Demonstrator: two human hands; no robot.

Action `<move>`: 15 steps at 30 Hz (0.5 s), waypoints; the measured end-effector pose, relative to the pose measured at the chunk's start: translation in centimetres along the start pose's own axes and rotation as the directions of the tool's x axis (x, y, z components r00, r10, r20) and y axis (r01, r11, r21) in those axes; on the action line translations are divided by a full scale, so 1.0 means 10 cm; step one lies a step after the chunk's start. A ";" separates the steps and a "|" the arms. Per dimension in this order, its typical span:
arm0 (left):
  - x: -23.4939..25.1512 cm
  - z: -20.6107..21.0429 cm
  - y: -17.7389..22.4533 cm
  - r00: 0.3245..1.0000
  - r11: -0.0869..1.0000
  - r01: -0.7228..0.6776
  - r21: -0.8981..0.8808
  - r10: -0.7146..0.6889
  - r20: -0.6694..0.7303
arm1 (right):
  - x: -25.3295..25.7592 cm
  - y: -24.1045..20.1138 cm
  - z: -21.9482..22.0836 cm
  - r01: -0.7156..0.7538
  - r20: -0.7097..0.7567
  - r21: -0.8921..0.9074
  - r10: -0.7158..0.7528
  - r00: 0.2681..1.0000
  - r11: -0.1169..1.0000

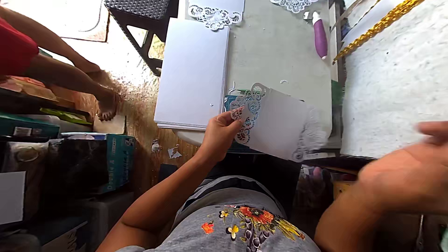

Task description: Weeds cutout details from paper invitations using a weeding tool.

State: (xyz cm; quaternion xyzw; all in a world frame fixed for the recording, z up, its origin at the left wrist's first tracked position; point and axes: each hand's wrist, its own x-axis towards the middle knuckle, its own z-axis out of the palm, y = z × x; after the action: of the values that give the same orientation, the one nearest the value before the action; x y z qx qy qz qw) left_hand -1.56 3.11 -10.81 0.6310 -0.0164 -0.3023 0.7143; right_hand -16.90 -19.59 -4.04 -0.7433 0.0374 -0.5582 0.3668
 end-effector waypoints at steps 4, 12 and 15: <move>-0.04 0.04 0.01 0.997 0.997 0.058 -0.048 -0.055 0.050 | -0.52 0.11 0.64 -0.370 0.267 0.270 0.300 0.916 0.889; 0.02 -0.04 0.09 0.990 0.982 -0.035 0.184 0.010 0.137 | -1.01 0.28 0.98 -0.618 0.376 0.357 0.498 0.782 0.701; 0.05 -0.05 0.10 0.992 0.975 -0.035 0.220 0.008 0.122 | -0.98 0.28 0.97 -0.643 0.362 0.404 0.532 0.766 0.651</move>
State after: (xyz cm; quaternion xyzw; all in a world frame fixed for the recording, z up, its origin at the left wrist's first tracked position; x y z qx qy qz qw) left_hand -0.49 3.34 -10.18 0.6870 -0.0999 -0.3284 0.6405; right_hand -11.28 -12.23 -14.60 -0.6217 0.0905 -0.3152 0.7113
